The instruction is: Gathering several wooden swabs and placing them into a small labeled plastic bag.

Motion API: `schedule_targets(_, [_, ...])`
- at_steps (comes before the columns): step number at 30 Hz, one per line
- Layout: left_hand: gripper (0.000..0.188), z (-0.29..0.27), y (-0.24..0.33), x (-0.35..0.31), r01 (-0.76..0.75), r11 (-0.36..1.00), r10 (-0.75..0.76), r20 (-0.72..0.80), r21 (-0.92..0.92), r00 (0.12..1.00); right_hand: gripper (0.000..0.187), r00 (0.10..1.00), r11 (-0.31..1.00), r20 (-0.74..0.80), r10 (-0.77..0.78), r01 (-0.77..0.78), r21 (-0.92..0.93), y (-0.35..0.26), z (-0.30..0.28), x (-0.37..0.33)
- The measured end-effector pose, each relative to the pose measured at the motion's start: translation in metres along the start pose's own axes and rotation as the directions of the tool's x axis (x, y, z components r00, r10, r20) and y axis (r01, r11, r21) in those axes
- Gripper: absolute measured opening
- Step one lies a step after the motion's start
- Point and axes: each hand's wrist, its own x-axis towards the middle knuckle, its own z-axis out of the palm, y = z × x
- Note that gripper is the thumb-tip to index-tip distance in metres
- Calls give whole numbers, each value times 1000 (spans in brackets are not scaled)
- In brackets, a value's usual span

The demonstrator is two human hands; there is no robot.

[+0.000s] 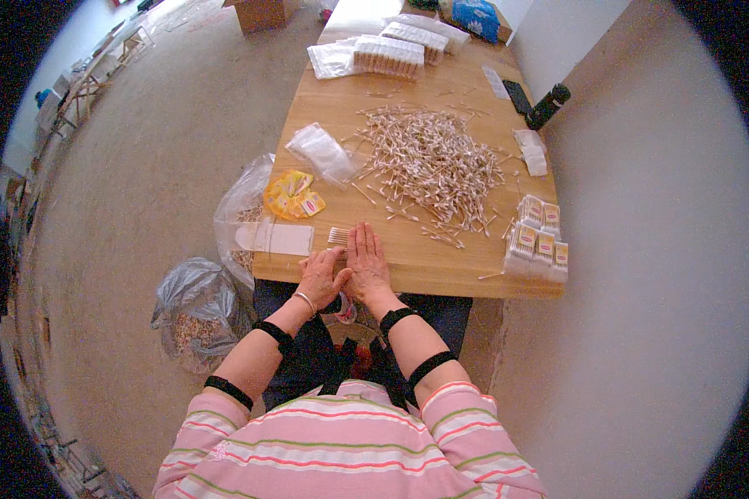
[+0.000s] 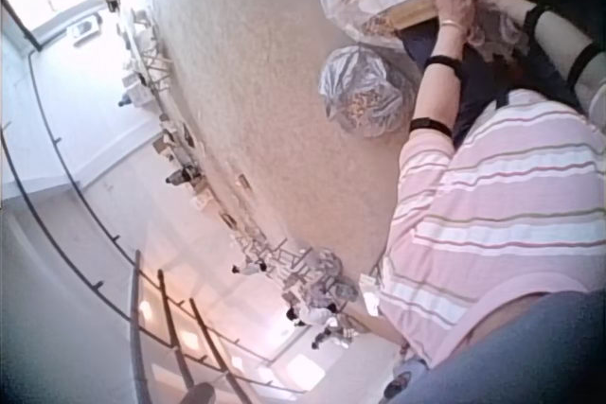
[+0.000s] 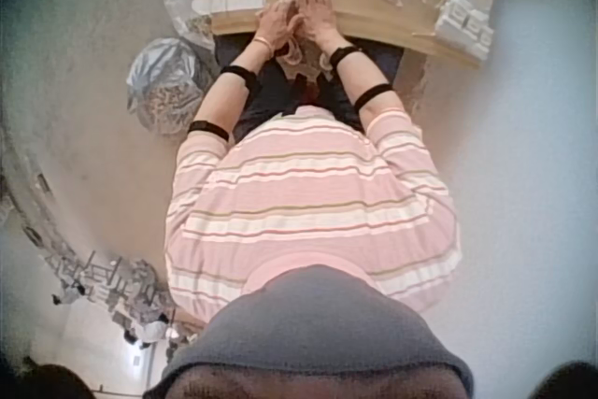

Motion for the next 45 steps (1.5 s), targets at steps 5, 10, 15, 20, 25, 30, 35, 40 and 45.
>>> schedule_targets(5, [58, 1, 3, 4, 58, 998, -58, -2, 3, 998, 81, 1000, 998, 24, 4, -3, -70, -2, -1, -1])
schedule_targets(10, [60, -4, 6, 9, 89, 994, -93, 69, 63, 993, 80, 998, 1000, 57, 12, -12, 11, -2, -4, -1])
schedule_targets(15, [55, -4, 6, 10, 89, 996, -90, 42, 19, 995, 81, 999, 999, 28, 17, -18, 35, -1, 0, 0])
schedule_targets(20, [48, -2, 4, 10, 108, 993, -107, 42, -35, 993, 82, 1000, 998, 2, 3, -3, 58, -1, 0, 0])
schedule_targets(25, [56, -7, 10, 12, 135, 991, -135, 73, 5, 988, 82, 1000, 999, -9, 3, -3, 53, -1, 1, -1])
schedule_targets(30, [62, -14, 15, 19, 202, 978, -207, 165, 47, 964, 80, 999, 997, -40, 6, -2, 83, -1, 4, -1])
schedule_targets(35, [55, -13, 12, 22, 202, 979, -201, 156, 10, 967, 79, 998, 997, -56, -1, 5, 79, -1, 4, -1])
schedule_targets(40, [52, -12, 12, 22, 201, 979, -202, 144, 21, 969, 78, 997, 997, -80, -7, 14, 81, -2, 2, 0])
schedule_targets(45, [53, -9, 9, 22, 196, 981, -193, 127, -7, 973, 78, 997, 996, -82, -1, 8, 84, -2, 4, -1])
